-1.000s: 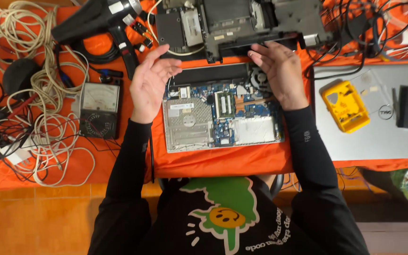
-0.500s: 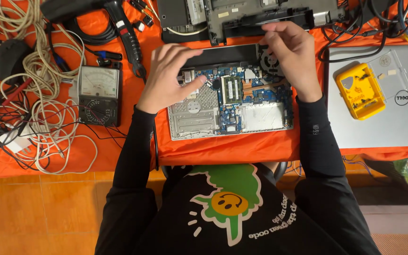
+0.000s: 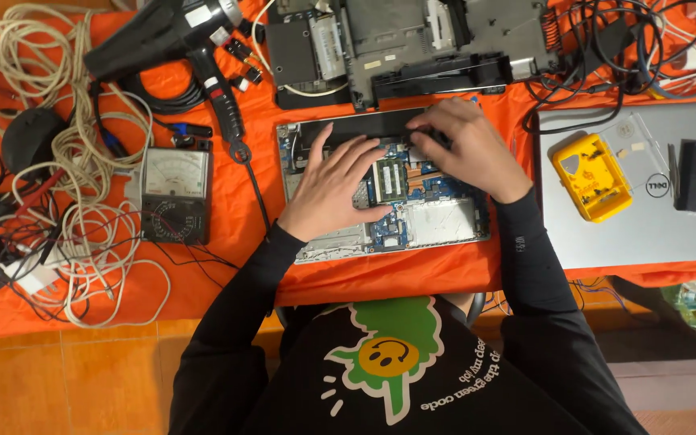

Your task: Dismantling a laptop case, heating internal components with a hair dryer, and inspecting/testing hardware modules.

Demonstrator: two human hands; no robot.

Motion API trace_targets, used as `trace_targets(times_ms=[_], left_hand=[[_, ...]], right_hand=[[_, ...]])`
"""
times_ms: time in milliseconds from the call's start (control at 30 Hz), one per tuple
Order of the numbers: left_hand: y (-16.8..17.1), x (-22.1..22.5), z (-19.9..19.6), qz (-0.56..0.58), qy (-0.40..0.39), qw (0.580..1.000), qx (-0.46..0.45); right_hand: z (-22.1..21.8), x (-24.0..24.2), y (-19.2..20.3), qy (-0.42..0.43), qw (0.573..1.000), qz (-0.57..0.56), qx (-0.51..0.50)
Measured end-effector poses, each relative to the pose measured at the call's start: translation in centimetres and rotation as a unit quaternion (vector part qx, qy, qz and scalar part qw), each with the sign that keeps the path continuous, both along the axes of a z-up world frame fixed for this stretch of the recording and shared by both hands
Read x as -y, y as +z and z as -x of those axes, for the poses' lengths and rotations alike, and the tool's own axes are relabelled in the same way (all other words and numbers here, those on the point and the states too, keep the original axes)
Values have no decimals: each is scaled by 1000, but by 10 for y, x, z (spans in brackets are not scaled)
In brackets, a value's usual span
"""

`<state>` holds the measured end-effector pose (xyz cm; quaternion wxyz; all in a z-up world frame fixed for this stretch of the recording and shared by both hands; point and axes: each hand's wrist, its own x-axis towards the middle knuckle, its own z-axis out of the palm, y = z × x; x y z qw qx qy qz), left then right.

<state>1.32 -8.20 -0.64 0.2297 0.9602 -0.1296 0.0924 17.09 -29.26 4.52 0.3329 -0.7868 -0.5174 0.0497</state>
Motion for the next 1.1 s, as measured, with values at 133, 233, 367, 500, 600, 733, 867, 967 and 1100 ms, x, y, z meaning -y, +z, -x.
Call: trace_targets(times_ms=[133, 233, 367, 500, 600, 733, 867, 967, 1100], left_hand=[[-4, -1, -3, -1, -6, 1000, -6], [-7, -3, -2, 12, -6, 1000, 2], [-6, -2, -2, 8, -4, 1000, 22], [3, -4, -2, -19, -5, 1000, 18], [18, -12, 1, -37, -8, 999, 6], [19, -15, 6, -33, -12, 999, 11], [14, -16, 9, -41, -10, 999, 28], [12, -17, 6, -38, -17, 999, 31], [0, -27, 10, -31, -20, 999, 30]], right_hand=[[0, 33, -1, -94, 995, 27, 17], [9, 59, -19, -229, 971, 34, 55], [22, 69, -35, -280, 957, 28, 70], [34, 60, -25, -269, 963, -30, -1], [41, 59, -17, -306, 948, 22, -88], [50, 90, -32, -294, 953, -49, -48], [65, 117, -41, -408, 901, 40, 143], [72, 122, -48, -430, 882, 82, 178], [72, 118, -59, -402, 885, 115, 204]])
